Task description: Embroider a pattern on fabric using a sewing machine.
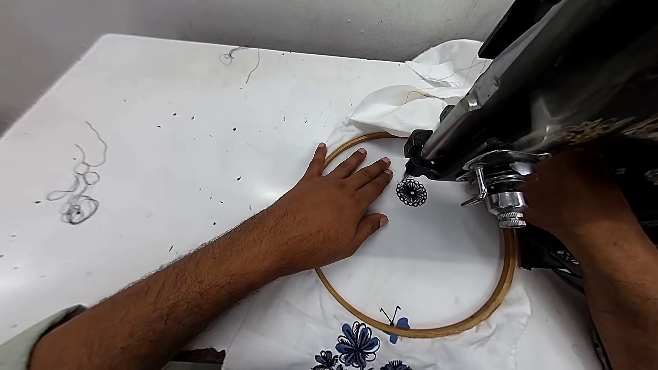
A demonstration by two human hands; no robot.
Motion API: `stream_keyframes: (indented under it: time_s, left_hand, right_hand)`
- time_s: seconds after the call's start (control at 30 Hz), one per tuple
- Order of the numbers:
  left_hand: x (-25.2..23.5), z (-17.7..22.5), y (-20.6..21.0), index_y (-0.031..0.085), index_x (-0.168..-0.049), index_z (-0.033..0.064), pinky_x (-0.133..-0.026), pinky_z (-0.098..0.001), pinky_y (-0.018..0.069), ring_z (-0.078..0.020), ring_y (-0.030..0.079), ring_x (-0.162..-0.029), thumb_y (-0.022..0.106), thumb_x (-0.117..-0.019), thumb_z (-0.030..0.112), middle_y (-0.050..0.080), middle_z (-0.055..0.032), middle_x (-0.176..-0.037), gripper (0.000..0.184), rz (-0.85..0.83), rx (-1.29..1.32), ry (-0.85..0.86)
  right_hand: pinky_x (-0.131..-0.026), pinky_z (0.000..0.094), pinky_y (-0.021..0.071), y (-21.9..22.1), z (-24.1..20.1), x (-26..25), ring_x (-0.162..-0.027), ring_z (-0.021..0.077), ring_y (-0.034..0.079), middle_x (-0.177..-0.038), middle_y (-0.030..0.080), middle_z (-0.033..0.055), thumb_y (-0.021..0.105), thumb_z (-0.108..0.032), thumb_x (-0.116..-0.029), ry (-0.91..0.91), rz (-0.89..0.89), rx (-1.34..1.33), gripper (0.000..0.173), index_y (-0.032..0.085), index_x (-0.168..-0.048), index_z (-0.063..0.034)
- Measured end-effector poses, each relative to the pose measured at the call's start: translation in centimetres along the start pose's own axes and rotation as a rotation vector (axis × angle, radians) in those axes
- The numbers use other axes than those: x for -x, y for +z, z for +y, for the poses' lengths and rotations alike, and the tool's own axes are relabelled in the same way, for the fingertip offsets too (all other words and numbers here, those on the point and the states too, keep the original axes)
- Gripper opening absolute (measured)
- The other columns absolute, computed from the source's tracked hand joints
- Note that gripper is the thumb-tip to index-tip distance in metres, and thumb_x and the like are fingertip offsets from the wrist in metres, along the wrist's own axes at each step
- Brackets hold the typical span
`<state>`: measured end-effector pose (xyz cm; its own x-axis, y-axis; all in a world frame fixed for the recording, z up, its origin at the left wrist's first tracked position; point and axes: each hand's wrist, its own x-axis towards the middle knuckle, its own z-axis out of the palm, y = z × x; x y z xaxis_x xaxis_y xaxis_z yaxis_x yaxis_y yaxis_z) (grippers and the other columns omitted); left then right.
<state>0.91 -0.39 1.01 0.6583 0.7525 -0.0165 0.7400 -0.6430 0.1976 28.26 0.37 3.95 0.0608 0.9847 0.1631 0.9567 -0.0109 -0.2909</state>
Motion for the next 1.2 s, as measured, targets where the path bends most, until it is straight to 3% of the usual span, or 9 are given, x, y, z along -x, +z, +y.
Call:
stream_keyframes:
  time_s: [0.27,0.43,0.7,0.87,1.2]
  left_hand:
    - [-0.08,-0.27,0.08,0.041,-0.159,0.0173,-0.120,-0.0737,0.0103,-0.0291,0.024,-0.157,0.028,-0.1080,0.051,0.034,0.0005,-0.167,0.063,0.004,-0.003,-0.005]
    - [0.14,0.06,-0.10,0.040,-0.160,0.0174,-0.120,-0.0735,0.0108,-0.0286,0.023,-0.157,0.028,-0.1081,0.051,0.033,0.0008,-0.168,0.063,-0.019,-0.011,0.001]
    - [0.00,-0.14,0.10,0.041,-0.159,0.0172,-0.120,-0.0734,0.0103,-0.0288,0.024,-0.157,0.028,-0.1081,0.051,0.034,0.0009,-0.167,0.063,0.007,-0.004,-0.010]
    - [0.27,0.06,-0.18,0.039,-0.160,0.0176,-0.120,-0.0733,0.0111,-0.0280,0.023,-0.157,0.028,-0.1080,0.052,0.032,0.0011,-0.168,0.064,-0.030,-0.016,-0.006]
    - [0.70,0.13,-0.65,0.037,-0.161,0.0177,-0.120,-0.0732,0.0143,-0.0284,0.022,-0.158,0.027,-0.1078,0.053,0.030,0.0007,-0.169,0.065,-0.070,-0.051,-0.019]
  right_hand:
    - [-0.057,0.0501,0.0381,0.52,0.43,-0.34,-0.063,0.0271,0.052,-0.067,0.054,0.0127,0.071,-0.023,-0.0906,-0.043,0.037,-0.014,0.032,0.056,-0.070,-0.0039]
    - [-0.057,0.0507,0.0367,-0.08,0.02,0.03,-0.064,0.0295,0.052,-0.066,0.052,0.0128,0.071,-0.019,-0.0914,0.021,-0.018,0.020,0.031,0.054,-0.070,-0.0050]
    - [-0.058,0.0486,0.0375,0.36,0.21,-0.18,-0.064,0.0252,0.051,-0.068,0.053,0.0120,0.068,-0.020,-0.0905,-0.035,0.031,-0.030,0.030,0.055,-0.071,-0.0025]
    - [-0.057,0.0514,0.0371,-0.01,-0.08,-0.05,-0.064,0.0295,0.053,-0.065,0.053,0.0131,0.072,-0.019,-0.0917,0.032,-0.031,0.025,0.029,0.056,-0.071,-0.0048]
    - [-0.057,0.0494,0.0381,0.26,-0.11,0.13,-0.064,0.0263,0.053,-0.067,0.054,0.0107,0.075,-0.019,-0.0903,0.016,-0.027,-0.011,0.029,0.056,-0.072,-0.0068]
